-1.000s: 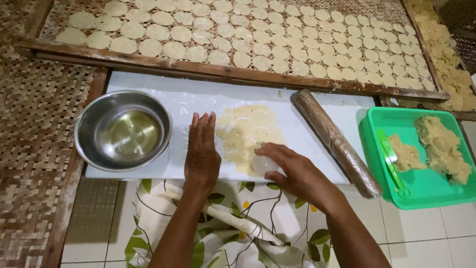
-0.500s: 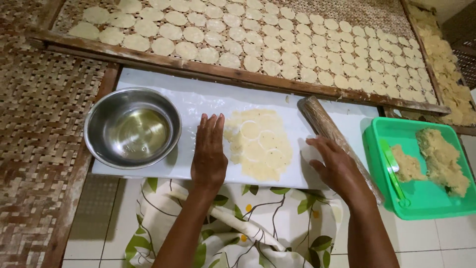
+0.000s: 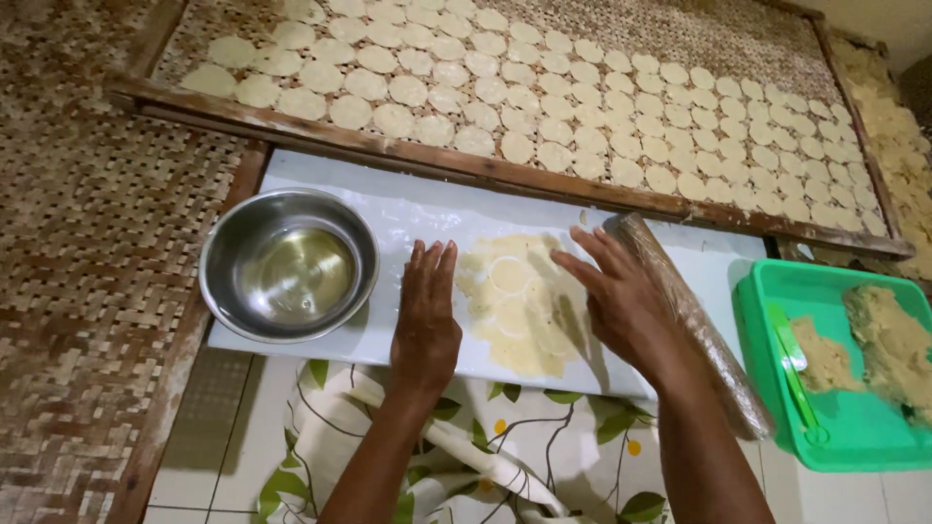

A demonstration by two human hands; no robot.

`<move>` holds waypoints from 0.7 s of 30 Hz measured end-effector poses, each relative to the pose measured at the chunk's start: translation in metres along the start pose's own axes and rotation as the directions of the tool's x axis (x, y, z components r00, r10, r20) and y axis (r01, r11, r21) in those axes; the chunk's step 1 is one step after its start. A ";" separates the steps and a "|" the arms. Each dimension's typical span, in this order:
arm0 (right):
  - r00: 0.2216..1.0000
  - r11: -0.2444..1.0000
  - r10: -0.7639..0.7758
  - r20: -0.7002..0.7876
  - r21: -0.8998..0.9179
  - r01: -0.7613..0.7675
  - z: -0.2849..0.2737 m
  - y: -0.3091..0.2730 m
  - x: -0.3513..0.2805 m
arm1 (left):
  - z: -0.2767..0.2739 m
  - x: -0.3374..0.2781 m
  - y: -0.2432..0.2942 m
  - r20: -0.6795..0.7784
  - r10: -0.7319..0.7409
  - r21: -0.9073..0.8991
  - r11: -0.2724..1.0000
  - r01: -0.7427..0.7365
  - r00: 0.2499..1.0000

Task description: Flattening dough with a rolling pin and cutting out circular shapes to place on a drying rack.

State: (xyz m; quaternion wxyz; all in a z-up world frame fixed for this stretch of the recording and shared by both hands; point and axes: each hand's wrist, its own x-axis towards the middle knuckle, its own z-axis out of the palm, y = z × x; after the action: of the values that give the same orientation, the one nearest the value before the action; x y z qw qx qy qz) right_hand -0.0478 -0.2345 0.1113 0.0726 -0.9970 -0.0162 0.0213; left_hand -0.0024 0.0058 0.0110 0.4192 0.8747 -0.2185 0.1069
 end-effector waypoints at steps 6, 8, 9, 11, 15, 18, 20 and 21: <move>0.994 0.993 0.111 0.014 0.026 -0.112 0.017 0.006 0.047 | -0.006 0.003 0.004 0.006 -0.009 -0.039 0.999 0.009 1.000; 0.997 0.994 0.071 0.001 0.082 -0.071 0.027 0.012 0.057 | -0.004 0.002 0.003 -0.011 -0.002 -0.036 0.999 0.002 1.000; 0.999 0.989 0.034 -0.013 0.142 -0.032 0.033 0.015 0.061 | -0.004 0.001 0.002 -0.023 0.005 -0.030 1.000 -0.005 1.000; 0.995 0.990 -0.064 -0.075 0.122 0.072 0.033 0.017 0.068 | -0.003 0.001 0.001 -0.020 0.003 -0.036 0.999 -0.004 1.000; 0.987 0.994 -0.074 -0.145 0.068 0.084 0.036 0.032 0.075 | -0.007 0.002 0.004 -0.018 0.005 -0.060 0.998 -0.006 1.000; 0.987 0.997 -0.053 -0.153 0.043 0.060 0.046 0.051 0.070 | -0.003 0.001 0.002 -0.005 -0.013 -0.039 0.999 0.012 1.000; 0.985 0.996 -0.068 -0.158 0.051 0.077 0.048 0.056 0.068 | 0.001 0.001 0.000 -0.015 -0.004 -0.025 1.000 0.003 1.000; 0.982 0.994 -0.085 -0.167 0.060 0.096 0.049 0.057 0.068 | 0.002 0.001 -0.001 -0.027 0.006 -0.009 1.000 -0.007 1.000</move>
State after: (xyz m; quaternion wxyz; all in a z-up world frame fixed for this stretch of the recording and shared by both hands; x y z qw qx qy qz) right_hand 0.0194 -0.2818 0.0514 0.1082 -0.9906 -0.0549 -0.0635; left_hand -0.0011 0.0043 0.0094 0.4258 0.8705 -0.2163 0.1189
